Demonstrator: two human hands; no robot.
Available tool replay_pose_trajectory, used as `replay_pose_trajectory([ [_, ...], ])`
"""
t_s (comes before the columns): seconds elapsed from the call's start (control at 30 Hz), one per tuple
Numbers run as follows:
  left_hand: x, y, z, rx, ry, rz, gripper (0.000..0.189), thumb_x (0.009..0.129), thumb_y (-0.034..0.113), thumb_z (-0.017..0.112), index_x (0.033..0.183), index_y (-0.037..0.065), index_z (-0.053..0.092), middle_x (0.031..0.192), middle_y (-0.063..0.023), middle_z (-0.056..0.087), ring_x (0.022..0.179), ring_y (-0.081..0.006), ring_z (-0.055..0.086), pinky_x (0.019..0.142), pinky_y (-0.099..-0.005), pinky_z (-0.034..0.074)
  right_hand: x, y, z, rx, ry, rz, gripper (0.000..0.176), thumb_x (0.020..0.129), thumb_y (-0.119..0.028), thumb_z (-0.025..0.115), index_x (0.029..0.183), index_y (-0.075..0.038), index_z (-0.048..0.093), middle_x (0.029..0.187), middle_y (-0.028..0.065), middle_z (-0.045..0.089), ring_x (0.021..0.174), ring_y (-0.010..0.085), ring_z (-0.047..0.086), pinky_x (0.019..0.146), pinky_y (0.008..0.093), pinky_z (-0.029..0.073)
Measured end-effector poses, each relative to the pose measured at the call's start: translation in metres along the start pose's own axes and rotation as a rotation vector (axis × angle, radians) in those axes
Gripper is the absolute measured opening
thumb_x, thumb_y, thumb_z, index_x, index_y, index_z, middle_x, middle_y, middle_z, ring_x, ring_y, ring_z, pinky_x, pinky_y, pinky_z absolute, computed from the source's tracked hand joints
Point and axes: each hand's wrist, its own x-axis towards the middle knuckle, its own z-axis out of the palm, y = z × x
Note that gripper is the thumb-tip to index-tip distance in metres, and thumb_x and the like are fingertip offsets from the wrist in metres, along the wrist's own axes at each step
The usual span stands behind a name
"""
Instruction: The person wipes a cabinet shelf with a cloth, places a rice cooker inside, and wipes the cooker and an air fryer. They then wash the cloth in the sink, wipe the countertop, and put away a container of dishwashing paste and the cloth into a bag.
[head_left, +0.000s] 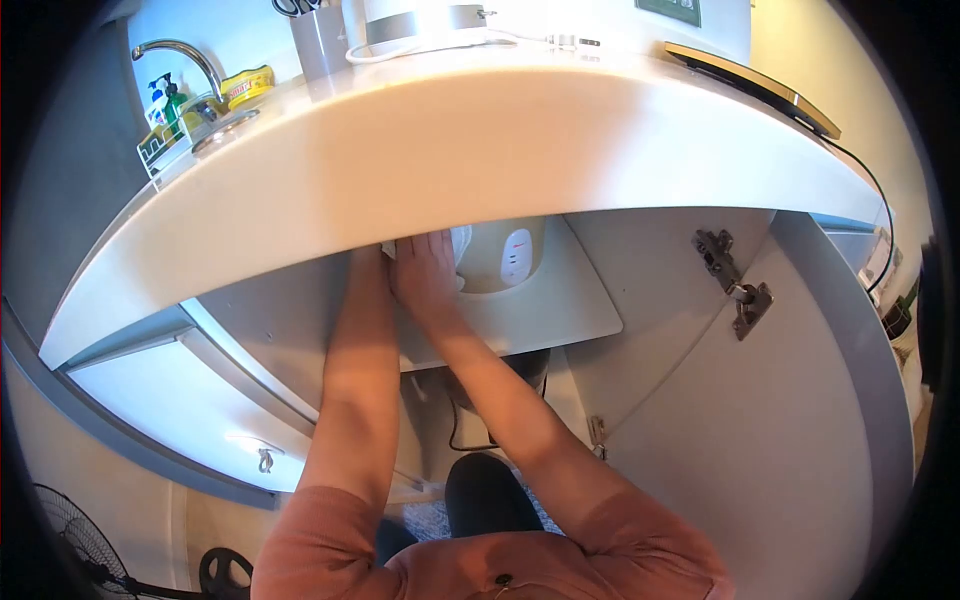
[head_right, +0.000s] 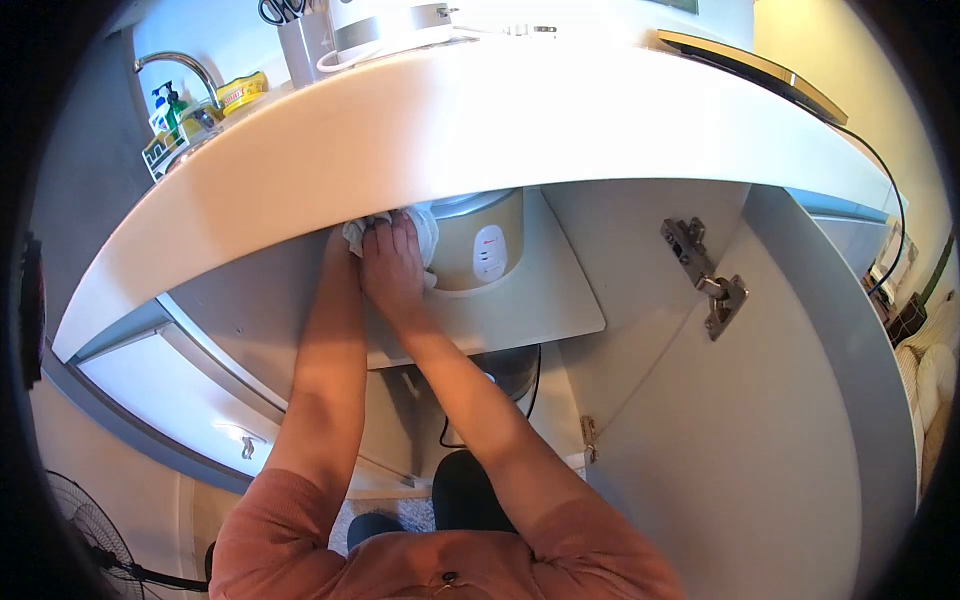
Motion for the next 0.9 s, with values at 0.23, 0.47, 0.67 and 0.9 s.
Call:
replay_pose_trajectory([
  [0.23, -0.001, 0.004, 0.006, -0.001, -0.061, -0.002, 0.029, 0.091, 0.031, 0.044, 0.105, 0.007, 0.052, 0.091, -0.0062, 0.057, 0.076, -0.0160, 0.054, 0.060, -0.0296, 0.046, -0.094, 0.064, -0.039, -0.101, -0.477, -0.122, 0.039, 0.069, -0.006, 0.055, 0.108, 0.002, 0.054, 0.112, 0.0167, 0.051, 0.114, 0.0344, 0.043, 0.097, 0.0435, 0.036],
  [0.47, -0.049, -0.028, 0.007, 0.013, -0.093, -0.099, 0.028, 0.091, 0.031, 0.045, 0.105, 0.008, 0.053, 0.090, -0.0050, 0.057, 0.074, -0.0148, 0.054, 0.058, -0.0285, 0.046, 0.007, 0.044, -0.077, -0.162, -0.336, -0.273, 0.044, 0.071, -0.005, 0.054, 0.114, 0.002, 0.052, 0.115, 0.0134, 0.051, 0.110, 0.0331, 0.047, 0.097, 0.0410, 0.037],
  [0.67, -0.041, -0.014, 0.018, 0.056, -0.097, -0.053, 0.023, 0.090, 0.029, 0.049, 0.104, 0.012, 0.053, 0.085, -0.0025, 0.056, 0.072, -0.0120, 0.053, 0.054, -0.0278, 0.047, -0.046, 0.089, -0.030, -0.054, -0.501, -0.305, 0.038, 0.072, -0.008, 0.058, 0.110, -0.005, 0.057, 0.116, 0.0125, 0.054, 0.114, 0.0312, 0.046, 0.099, 0.0395, 0.036],
  [0.9, -0.008, -0.014, -0.017, 0.055, -0.126, -0.061, 0.021, 0.089, 0.027, 0.049, 0.102, 0.011, 0.054, 0.085, -0.0032, 0.056, 0.071, -0.0125, 0.053, 0.054, -0.0274, 0.047, -0.080, 0.115, -0.126, -0.026, -0.705, 0.472, 0.033, 0.074, -0.009, 0.058, 0.106, 0.000, 0.057, 0.115, 0.0165, 0.054, 0.111, 0.0347, 0.047, 0.096, 0.0397, 0.038],
])
